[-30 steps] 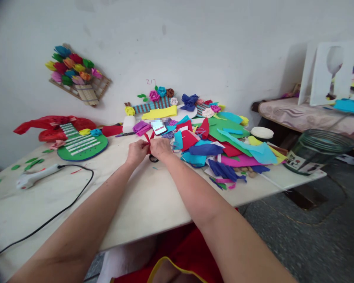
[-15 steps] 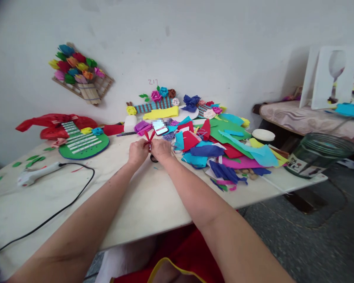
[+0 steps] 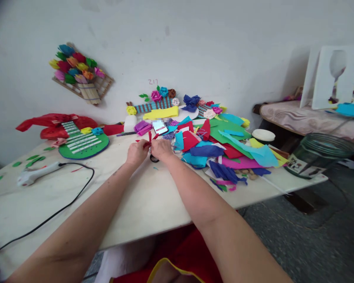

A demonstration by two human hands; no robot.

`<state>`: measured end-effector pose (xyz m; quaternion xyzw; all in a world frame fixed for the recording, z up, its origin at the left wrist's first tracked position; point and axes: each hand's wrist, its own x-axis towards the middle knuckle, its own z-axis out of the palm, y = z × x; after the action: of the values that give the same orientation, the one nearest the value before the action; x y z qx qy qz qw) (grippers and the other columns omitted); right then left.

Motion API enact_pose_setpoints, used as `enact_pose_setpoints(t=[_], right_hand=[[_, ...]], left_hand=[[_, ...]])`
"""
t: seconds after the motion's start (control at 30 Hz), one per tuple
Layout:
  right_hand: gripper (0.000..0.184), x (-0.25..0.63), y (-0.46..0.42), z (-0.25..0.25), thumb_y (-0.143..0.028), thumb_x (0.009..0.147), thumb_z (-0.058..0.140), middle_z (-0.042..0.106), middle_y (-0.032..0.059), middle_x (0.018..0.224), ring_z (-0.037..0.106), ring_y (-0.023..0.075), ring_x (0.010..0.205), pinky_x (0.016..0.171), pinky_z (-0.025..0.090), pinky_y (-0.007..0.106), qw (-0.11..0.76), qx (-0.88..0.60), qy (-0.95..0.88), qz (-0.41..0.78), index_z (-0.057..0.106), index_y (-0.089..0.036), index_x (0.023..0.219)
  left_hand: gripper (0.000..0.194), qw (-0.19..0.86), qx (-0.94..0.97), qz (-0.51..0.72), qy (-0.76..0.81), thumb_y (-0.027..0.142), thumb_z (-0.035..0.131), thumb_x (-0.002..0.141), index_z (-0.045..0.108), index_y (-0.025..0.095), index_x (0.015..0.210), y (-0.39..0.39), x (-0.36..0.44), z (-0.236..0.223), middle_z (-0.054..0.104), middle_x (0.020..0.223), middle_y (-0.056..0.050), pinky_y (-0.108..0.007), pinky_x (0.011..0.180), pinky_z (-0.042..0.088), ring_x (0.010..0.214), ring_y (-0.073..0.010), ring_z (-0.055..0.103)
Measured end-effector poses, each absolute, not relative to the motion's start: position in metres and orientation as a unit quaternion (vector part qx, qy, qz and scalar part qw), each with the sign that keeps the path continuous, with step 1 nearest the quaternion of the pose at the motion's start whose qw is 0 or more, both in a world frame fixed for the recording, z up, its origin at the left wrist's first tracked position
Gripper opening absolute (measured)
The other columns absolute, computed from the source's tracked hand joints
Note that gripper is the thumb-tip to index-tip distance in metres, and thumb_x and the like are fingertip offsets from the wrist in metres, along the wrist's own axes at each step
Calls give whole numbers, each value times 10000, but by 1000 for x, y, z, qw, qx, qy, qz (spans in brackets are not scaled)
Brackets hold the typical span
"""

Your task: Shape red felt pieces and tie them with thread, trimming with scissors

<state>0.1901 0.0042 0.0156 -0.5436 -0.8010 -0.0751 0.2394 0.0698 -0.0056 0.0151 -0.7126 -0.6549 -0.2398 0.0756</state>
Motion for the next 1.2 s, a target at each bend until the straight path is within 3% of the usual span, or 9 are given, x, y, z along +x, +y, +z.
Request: enact_pose_setpoints(t=[0.37, 0.77, 1.2], right_hand=[[306, 184, 1, 14, -229, 836, 355, 672, 125, 884, 611, 226, 841, 720, 394, 309, 256, -566, -781, -68, 641, -137, 899], [300, 182, 1, 19, -259, 850, 365, 663, 139, 924, 618, 231, 865, 731, 418, 310, 198, -582, -786, -61, 616, -155, 976], [322, 180, -2, 18, -239, 836, 357, 662, 160, 904, 614, 243, 864, 756, 413, 328, 222, -591, -774, -50, 638, -132, 950]], left_hand=[[273, 115, -732, -189, -644, 266, 370, 853, 575, 172, 1007, -12, 74, 17, 646, 827, -114, -312, 680, 401, 817, -249, 614], [281, 106, -730, -185, -650, 232, 366, 845, 591, 160, 997, -10, 72, 17, 637, 816, -135, -332, 706, 410, 813, -257, 612], [259, 113, -747, -149, -637, 184, 373, 828, 577, 150, 985, -18, 77, 22, 635, 844, -137, -324, 705, 408, 848, -257, 611]])
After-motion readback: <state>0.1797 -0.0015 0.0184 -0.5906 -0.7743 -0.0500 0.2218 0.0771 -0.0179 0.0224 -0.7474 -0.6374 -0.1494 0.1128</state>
